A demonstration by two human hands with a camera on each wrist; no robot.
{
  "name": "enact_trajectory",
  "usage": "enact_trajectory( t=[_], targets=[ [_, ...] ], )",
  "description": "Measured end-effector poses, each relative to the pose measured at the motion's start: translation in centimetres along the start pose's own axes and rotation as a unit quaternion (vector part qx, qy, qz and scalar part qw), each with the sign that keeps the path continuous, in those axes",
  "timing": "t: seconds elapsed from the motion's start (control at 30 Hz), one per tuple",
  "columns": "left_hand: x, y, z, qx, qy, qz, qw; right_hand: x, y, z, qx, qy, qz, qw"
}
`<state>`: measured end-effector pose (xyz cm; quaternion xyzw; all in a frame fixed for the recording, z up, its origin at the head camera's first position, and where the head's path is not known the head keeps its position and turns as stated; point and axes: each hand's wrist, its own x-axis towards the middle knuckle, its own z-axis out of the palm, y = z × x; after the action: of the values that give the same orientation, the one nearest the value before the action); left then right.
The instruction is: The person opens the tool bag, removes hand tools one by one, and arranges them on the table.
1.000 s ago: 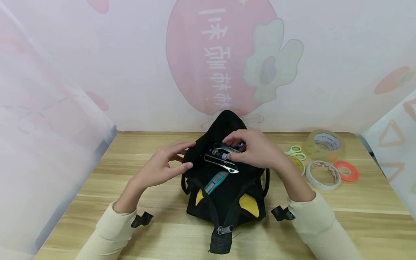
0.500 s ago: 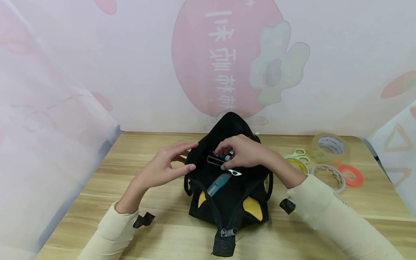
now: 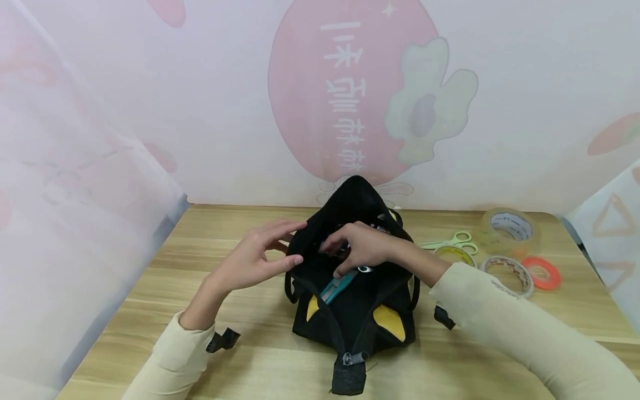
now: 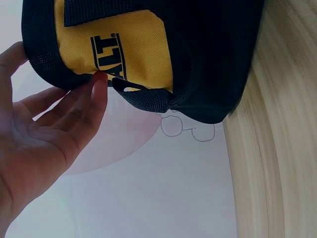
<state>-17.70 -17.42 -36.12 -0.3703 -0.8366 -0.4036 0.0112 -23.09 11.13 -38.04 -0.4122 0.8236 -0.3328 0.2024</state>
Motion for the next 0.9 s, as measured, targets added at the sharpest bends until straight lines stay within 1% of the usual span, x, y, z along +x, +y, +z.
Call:
enact_trajectory(
  t=[0.1,0.3,0.5,0.6,0.7,0.83,0.9],
  targets=[
    [-0.1,0.0,0.0,0.004,0.003,0.002,1.0000,0.2,0.8,0.9,-0.017,-0.009,0.000,1.000],
    [0.0,0.0,0.0,0.006,0.003,0.002,1.0000,0.3,1.6,2.2,-0.016,-0.017,-0.001,1.000],
    [0.0,0.0,-0.1,0.010,0.006,0.005,0.9999,0.6,1.9,3.1,-0.034,-0.022,-0.022,0.999],
    [0.0,0.0,-0.1,0.010,0.006,0.006,0.9999,0.7,2.1,3.6,-0.036,-0.030,-0.015,0.999],
    [0.0,0.1,-0.1,0.008,0.005,0.004,1.0000,0.8,2.2,4.0,-0.038,-0.040,0.003,0.998],
    [0.0,0.2,-0.1,0.007,0.005,0.001,1.0000,0.8,2.1,4.2,-0.074,-0.056,0.004,0.996],
    [0.0,0.3,-0.1,0.008,0.004,0.003,1.0000,0.8,2.1,4.2,-0.091,-0.064,-0.005,0.994]
  ],
)
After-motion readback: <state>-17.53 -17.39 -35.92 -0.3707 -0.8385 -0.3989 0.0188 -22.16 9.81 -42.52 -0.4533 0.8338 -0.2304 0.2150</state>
